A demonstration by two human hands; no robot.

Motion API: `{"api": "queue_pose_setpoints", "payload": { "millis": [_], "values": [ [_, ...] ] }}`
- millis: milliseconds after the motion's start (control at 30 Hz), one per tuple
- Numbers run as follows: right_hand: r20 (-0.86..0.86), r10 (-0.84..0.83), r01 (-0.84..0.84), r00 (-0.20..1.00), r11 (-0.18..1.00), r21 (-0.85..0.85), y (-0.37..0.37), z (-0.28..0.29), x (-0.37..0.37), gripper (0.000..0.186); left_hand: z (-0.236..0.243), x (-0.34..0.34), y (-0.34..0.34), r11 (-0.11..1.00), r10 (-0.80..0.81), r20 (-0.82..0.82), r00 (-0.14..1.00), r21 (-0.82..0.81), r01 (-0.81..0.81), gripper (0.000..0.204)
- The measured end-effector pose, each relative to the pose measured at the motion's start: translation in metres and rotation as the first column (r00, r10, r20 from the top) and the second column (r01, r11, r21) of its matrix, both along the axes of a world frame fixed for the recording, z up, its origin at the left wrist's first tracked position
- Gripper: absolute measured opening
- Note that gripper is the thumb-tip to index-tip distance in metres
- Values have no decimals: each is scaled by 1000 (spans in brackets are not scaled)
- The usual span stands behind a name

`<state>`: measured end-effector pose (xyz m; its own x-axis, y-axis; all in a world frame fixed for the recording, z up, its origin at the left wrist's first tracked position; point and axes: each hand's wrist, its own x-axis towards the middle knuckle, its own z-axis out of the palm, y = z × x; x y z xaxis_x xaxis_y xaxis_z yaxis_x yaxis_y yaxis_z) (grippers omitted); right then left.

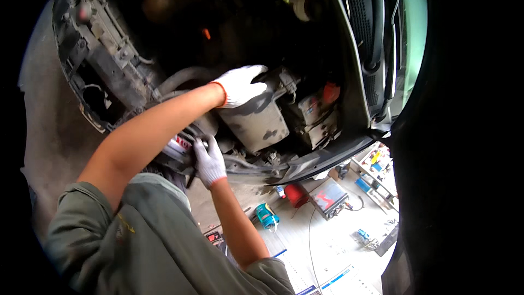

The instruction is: The person works under the hood of a car in a garage, using a spray can and a wrench to clean and tighten components within the engine bay. They walk to a tool cabinet to retrieve a wrench and return to continue the repair.

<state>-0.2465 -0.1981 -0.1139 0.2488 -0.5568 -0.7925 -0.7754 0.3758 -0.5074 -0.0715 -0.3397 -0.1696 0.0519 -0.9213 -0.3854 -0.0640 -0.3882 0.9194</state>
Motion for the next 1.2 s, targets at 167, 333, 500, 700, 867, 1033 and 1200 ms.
{"api": "queue_pose_setpoints", "payload": {
  "millis": [167, 333, 500, 700, 867, 1033, 1200],
  "values": [
    [153, -483, 393, 862, 828, 401, 13, -4, 53, 24, 25, 34, 82, 988, 151, -174, 973, 21, -150, 44],
    [318, -301, 243, 899, 947, 209, 12, -14, 47, 24, 64, 93, 165, 972, 237, 291, 927, -77, -224, 27],
    [339, -470, 315, 815, 850, 422, 16, 12, 63, 31, 92, 83, 240, 937, 335, 279, 900, -3, -348, 39],
    [443, -404, 269, 800, 902, 337, 66, 13, 105, 24, 71, 74, 289, 912, 400, 324, 857, -47, -407, 38],
    [488, -383, 249, 785, 915, 318, 85, 8, 109, 27, 45, 76, 313, 840, 491, -88, 867, 312, -444, 33],
    [516, -689, 305, 508, 705, 640, 94, 6, 84, 26, 74, 49, 330, 866, 441, -405, 801, 427, -261, 33],
    [487, -49, -65, 872, 975, 214, 92, 0, 71, 25, 59, 38, 350, 947, 192, -18, 981, 267, -180, 54]
  ]
}}
